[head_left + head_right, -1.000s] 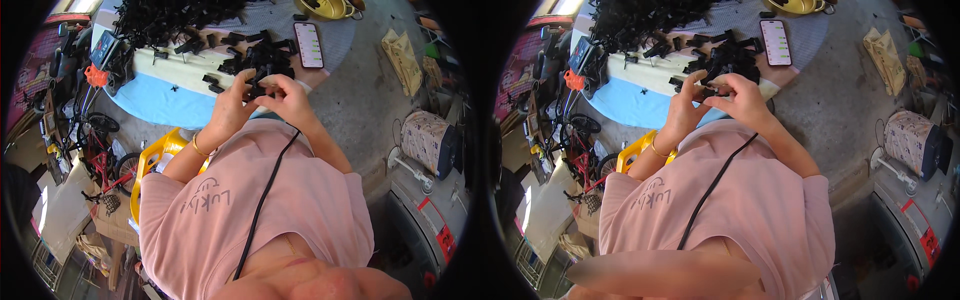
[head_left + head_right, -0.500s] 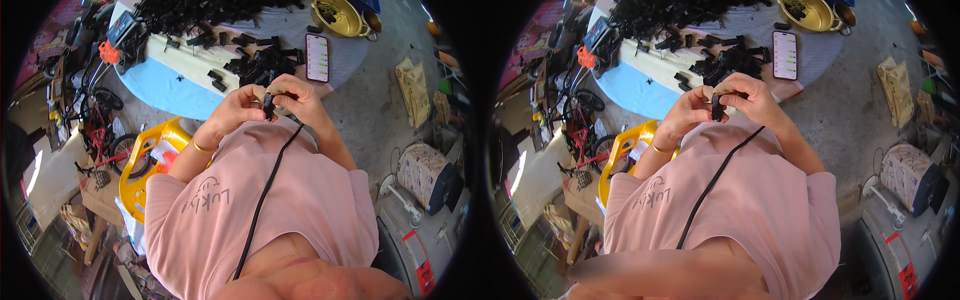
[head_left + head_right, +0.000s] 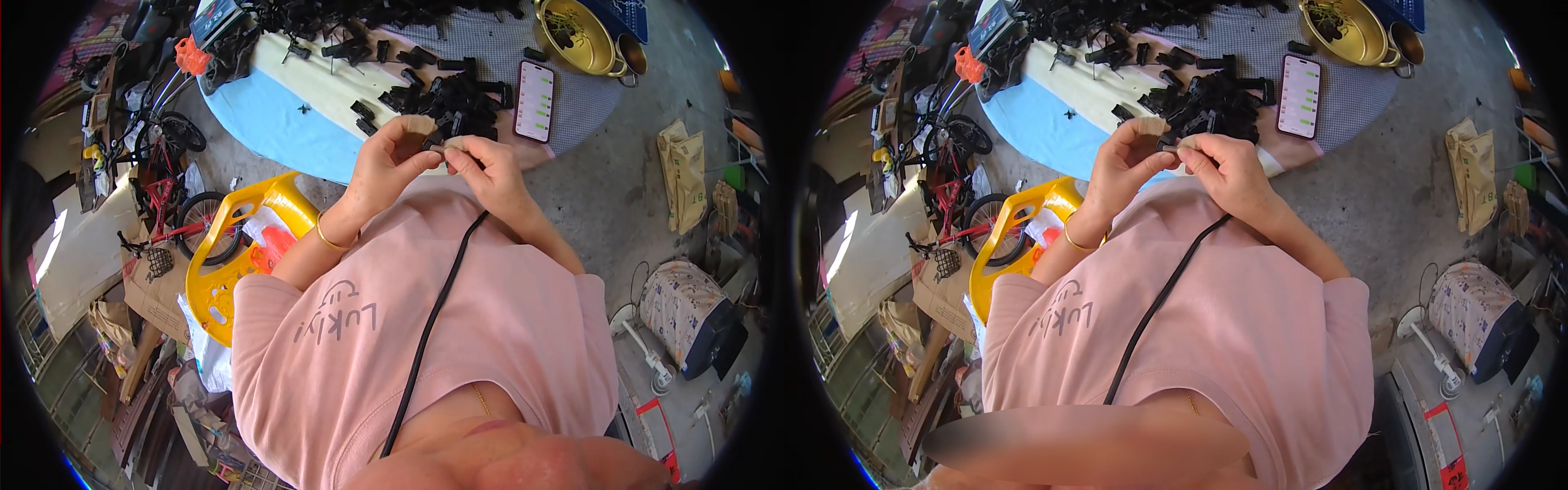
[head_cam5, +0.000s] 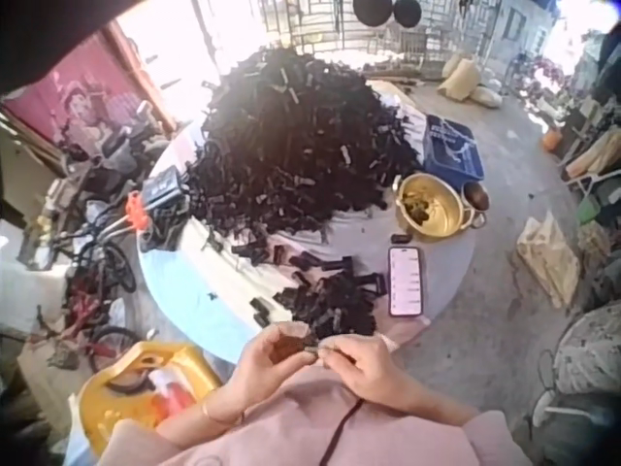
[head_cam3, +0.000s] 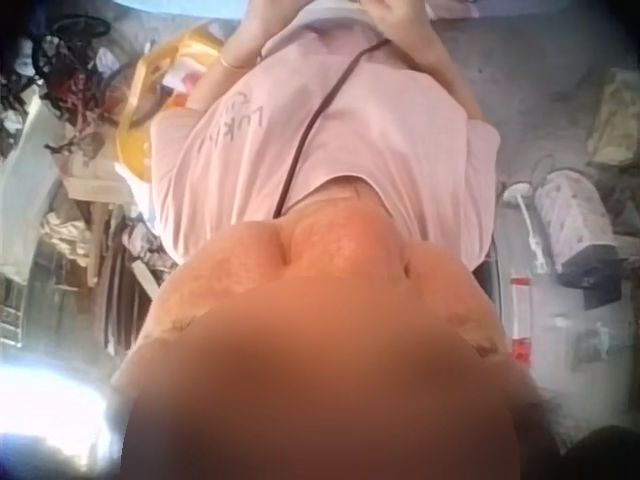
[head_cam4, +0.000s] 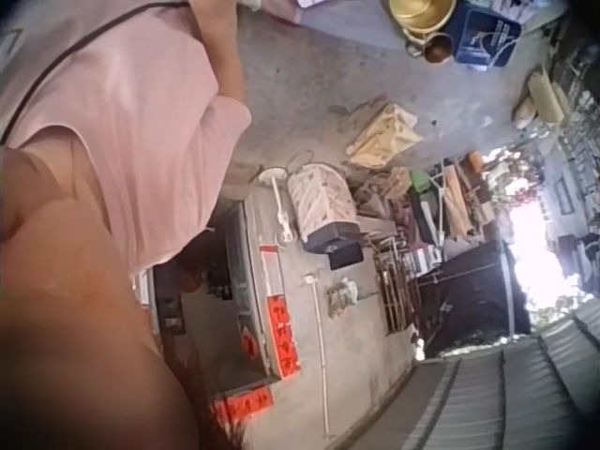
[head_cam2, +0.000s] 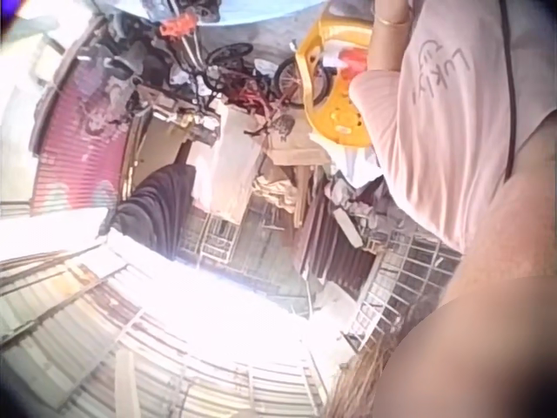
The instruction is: Attaching small black plastic clips to bundles of synthetic hair at a production workstation.
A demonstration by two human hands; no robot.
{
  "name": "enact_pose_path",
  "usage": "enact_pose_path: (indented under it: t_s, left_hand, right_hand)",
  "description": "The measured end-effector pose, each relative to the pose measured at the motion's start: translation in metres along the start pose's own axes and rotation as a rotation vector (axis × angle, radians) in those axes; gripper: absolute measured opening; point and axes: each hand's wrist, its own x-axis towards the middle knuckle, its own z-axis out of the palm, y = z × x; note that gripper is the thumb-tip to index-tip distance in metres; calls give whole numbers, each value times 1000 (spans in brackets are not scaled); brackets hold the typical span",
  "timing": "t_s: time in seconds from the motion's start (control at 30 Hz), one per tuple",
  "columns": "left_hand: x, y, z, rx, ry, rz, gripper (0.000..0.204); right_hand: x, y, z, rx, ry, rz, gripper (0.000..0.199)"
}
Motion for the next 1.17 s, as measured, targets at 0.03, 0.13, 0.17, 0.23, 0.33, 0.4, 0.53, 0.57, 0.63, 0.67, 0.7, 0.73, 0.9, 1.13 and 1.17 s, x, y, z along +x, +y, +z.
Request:
enact_pose_path:
  t_s: [0.03,0.13,0.17,0.23,0.33,0.4,0.53,0.57,0.63,0.67,0.7,0.73,0.9,1.13,1.17]
  left_hand:
    - [0,0,1,1,-6,-1,23]
    - [-2,0,1,59,1,-34,26]
    - [-2,-1,1,50,13,-27,25]
    - [-2,-3,1,41,18,-22,25]
    - [-2,-5,0,46,6,8,24]
    - [-3,-8,0,245,34,175,20]
    - [-1,-13,-3,416,23,288,17]
    - [1,-14,-3,455,21,292,19]
    - [4,-18,-3,493,23,297,21]
    - [7,-24,-4,341,42,185,25]
    - [11,-27,-6,191,60,74,29]
    - [16,-28,-8,192,58,77,29]
    - [26,-31,-21,30,106,-49,30]
    - [34,-44,-36,39,128,-98,29]
    - [34,-44,-36,40,126,-98,29]
  right_hand:
    - [0,-1,0,-27,-14,-9,13]
    - [-1,1,1,-17,-1,-38,12]
    - [-1,1,1,-17,5,-36,12]
    - [-1,-1,0,6,-12,-12,13]
    - [0,-3,-1,50,-92,108,14]
    - [0,8,0,115,-123,168,15]
    - [3,20,2,178,-175,259,19]
    - [4,24,4,178,-170,260,19]
    - [3,34,10,139,-66,167,19]
    - [2,36,11,138,-65,166,19]
    - [2,36,12,152,-20,196,18]
    - [3,36,12,167,25,226,17]
    - [-3,43,-2,84,56,190,19]
    - [8,74,-1,-52,187,214,22]
    - [12,77,-2,-75,189,253,23]
